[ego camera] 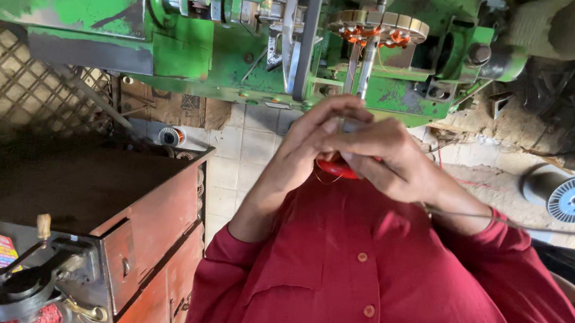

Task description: The person operates a green winding machine to wrap copper wire around a rotor, then removes the rotor and places it on a workbench. They proceed to insert small white insulating pieces into the rotor slots and trim the excess with scissors.

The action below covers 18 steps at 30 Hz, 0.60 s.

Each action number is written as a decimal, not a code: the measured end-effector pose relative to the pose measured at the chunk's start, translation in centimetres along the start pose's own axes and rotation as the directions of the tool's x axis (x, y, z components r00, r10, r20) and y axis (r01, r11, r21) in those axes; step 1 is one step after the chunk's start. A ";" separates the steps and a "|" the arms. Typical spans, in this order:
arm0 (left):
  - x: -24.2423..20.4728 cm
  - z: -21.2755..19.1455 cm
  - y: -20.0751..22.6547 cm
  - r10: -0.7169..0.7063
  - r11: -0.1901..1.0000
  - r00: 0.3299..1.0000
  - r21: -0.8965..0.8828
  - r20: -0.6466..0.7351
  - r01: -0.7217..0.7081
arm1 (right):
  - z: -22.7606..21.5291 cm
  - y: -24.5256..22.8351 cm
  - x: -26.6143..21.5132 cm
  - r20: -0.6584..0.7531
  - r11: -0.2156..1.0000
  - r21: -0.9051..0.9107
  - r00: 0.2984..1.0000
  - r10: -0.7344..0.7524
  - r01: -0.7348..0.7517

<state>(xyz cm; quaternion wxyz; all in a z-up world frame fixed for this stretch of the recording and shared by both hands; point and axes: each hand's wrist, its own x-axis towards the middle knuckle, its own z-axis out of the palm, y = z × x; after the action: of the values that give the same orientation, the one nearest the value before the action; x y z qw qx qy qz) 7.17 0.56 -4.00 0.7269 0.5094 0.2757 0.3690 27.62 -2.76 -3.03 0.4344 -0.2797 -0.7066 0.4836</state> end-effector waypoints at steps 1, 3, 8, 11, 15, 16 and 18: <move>0.3 0.1 -0.7 -0.030 0.994 0.998 -0.107 0.049 0.035 | 0.4 -0.4 -1.1 -0.014 0.995 -0.050 0.997 0.081 -0.082; 0.6 0.4 -1.8 -0.093 0.965 0.993 -0.240 0.079 0.109 | 0.8 -0.7 -3.4 -0.048 0.962 -0.129 0.970 0.237 -0.241; 0.7 2.2 -2.5 -0.117 0.992 0.992 -0.041 -0.048 0.115 | -0.9 1.5 -6.4 -0.274 0.956 0.201 0.925 0.264 -0.213; -0.2 2.7 -1.3 -0.003 0.943 0.999 0.333 -0.037 0.015 | -3.4 4.0 -4.6 -0.444 0.812 0.583 0.826 0.346 -0.027; 0.1 4.1 -0.4 -0.053 0.866 0.998 0.498 0.022 0.035 | -4.2 5.4 -1.6 -0.265 0.554 0.822 0.776 0.573 -0.128; 0.4 4.3 -0.1 0.049 0.815 0.998 0.576 0.037 -0.062 | -4.5 5.3 -0.7 -0.250 0.473 0.880 0.793 0.556 -0.053; 1.1 4.7 0.2 0.173 0.739 0.983 0.654 0.053 -0.165 | -5.0 4.5 0.8 -0.303 0.385 0.920 0.765 0.568 0.078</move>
<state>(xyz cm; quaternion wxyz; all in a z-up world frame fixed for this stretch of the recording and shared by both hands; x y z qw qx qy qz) 11.41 -1.05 -2.30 0.4645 0.7523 0.3438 0.3163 31.60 1.79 -6.20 0.6235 -0.2446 -0.1141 0.7337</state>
